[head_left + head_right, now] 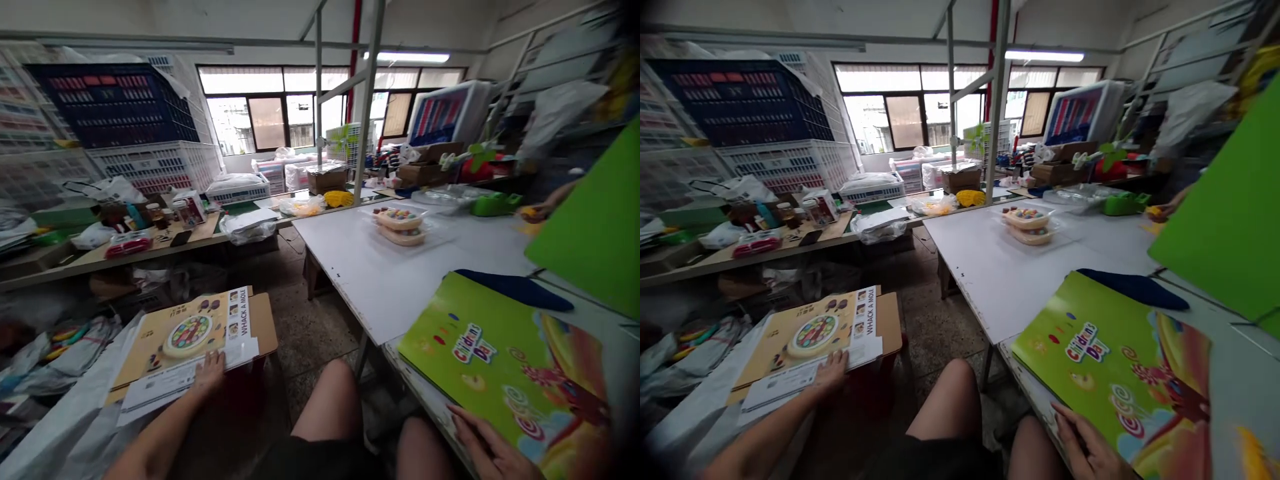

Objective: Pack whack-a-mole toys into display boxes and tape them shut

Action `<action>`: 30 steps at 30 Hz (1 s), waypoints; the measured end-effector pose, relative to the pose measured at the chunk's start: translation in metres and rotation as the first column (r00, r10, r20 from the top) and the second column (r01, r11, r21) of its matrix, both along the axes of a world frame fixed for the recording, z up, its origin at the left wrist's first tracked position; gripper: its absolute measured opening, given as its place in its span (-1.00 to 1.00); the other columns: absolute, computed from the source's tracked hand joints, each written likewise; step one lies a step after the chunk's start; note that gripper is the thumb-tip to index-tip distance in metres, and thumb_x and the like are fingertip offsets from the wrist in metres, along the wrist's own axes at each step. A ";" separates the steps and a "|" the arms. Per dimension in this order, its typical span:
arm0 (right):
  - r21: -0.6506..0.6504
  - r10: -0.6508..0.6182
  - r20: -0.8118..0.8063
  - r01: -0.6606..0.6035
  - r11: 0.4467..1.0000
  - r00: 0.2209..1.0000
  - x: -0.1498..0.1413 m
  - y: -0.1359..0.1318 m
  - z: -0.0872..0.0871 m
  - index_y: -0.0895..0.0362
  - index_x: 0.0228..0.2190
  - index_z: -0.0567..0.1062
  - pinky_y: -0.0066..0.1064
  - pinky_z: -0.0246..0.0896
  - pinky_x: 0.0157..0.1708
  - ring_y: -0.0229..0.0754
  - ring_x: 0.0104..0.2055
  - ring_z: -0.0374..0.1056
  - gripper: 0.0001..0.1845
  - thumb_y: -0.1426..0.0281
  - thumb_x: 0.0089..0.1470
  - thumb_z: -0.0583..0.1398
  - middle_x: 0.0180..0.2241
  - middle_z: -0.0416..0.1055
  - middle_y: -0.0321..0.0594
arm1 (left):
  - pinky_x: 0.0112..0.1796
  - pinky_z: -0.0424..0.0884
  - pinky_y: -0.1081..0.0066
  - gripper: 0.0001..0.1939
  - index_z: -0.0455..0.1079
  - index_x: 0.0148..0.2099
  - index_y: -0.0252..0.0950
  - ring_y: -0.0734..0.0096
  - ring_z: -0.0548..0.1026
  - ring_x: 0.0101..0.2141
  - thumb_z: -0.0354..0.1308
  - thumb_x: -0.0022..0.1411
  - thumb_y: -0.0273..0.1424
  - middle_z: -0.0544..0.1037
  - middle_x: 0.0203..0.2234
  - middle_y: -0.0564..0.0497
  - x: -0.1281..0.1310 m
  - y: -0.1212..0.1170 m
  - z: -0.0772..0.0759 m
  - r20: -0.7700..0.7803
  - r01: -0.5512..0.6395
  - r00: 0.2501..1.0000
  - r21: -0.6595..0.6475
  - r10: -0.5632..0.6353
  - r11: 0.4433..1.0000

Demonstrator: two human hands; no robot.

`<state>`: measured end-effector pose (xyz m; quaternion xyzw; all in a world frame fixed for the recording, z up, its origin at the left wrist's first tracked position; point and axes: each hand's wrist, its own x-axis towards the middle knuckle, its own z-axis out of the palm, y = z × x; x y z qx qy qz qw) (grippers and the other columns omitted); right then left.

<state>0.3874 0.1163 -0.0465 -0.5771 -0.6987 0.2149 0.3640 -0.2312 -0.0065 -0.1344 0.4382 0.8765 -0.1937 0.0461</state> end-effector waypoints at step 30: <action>0.154 0.052 -0.116 -0.034 0.988 0.992 -0.034 -0.023 0.011 -0.01 -0.26 0.67 -0.36 0.53 -0.17 -0.04 -0.22 0.60 -0.59 -0.02 0.17 0.19 -0.25 0.65 -0.19 | 0.08 0.43 0.08 -0.42 0.26 0.34 -0.37 -0.08 0.49 0.12 0.04 0.29 -0.46 0.51 0.13 -0.28 -0.007 0.012 0.151 -0.070 0.301 0.951 0.427 -0.301 0.853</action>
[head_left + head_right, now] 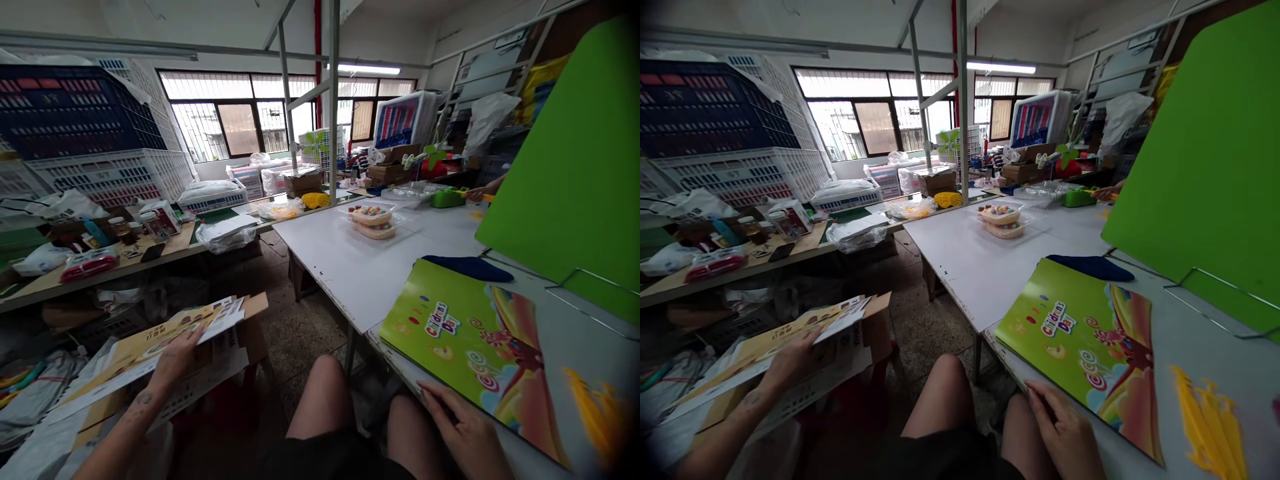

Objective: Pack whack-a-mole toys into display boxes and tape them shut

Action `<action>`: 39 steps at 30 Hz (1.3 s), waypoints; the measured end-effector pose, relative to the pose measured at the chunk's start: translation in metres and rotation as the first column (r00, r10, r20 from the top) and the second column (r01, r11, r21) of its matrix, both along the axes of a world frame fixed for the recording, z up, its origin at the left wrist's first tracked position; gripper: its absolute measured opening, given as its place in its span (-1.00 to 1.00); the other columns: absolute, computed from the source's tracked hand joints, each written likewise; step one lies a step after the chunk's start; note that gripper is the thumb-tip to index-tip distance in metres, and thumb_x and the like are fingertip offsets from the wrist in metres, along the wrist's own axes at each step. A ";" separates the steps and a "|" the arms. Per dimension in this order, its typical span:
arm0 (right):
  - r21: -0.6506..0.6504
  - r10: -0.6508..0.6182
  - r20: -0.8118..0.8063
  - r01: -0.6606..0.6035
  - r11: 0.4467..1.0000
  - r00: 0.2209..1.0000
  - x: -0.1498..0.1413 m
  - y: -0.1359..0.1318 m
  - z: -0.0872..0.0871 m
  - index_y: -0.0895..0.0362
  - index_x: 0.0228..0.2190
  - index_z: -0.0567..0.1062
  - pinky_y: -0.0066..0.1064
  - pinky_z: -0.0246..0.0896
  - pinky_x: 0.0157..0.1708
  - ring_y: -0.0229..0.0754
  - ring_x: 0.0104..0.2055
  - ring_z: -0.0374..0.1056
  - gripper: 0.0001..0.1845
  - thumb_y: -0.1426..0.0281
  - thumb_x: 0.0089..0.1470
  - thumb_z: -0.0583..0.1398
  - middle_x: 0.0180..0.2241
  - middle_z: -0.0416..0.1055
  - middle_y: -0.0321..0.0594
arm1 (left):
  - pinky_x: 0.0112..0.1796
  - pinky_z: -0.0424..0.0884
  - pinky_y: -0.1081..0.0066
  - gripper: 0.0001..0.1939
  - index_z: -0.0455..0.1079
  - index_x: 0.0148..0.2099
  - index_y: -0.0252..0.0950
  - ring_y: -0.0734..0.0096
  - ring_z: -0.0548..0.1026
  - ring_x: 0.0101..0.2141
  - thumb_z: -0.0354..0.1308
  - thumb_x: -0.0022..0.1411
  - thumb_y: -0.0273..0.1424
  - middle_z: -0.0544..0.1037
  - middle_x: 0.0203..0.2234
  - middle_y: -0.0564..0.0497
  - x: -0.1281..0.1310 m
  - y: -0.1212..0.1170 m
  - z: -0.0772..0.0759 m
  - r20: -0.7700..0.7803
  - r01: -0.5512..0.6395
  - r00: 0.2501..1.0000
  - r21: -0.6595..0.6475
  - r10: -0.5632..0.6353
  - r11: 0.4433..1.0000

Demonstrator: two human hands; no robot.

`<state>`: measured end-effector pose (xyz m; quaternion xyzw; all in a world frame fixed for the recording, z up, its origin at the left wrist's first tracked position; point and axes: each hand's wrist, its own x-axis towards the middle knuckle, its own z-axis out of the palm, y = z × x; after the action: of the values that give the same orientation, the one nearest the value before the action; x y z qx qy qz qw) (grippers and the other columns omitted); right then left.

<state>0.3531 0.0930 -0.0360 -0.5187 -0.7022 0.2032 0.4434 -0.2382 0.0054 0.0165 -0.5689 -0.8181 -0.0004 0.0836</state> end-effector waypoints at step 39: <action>-0.381 -0.240 -0.298 0.116 0.917 0.924 -0.011 -0.094 0.060 0.09 -0.25 0.61 -0.10 0.44 0.03 0.05 -0.11 0.52 -0.54 -0.05 0.12 0.26 -0.20 0.59 -0.05 | -0.47 0.22 0.52 -0.70 0.36 -0.26 -0.26 0.52 0.39 -0.51 0.13 0.42 -0.14 0.43 -0.51 0.15 0.238 0.035 0.208 -0.202 0.658 0.659 0.621 -0.724 0.426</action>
<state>0.3422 -0.0011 0.0244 -0.6103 -0.5159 0.3712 0.4729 0.0002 0.0403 0.2244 -0.7862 -0.4603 -0.3442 0.2271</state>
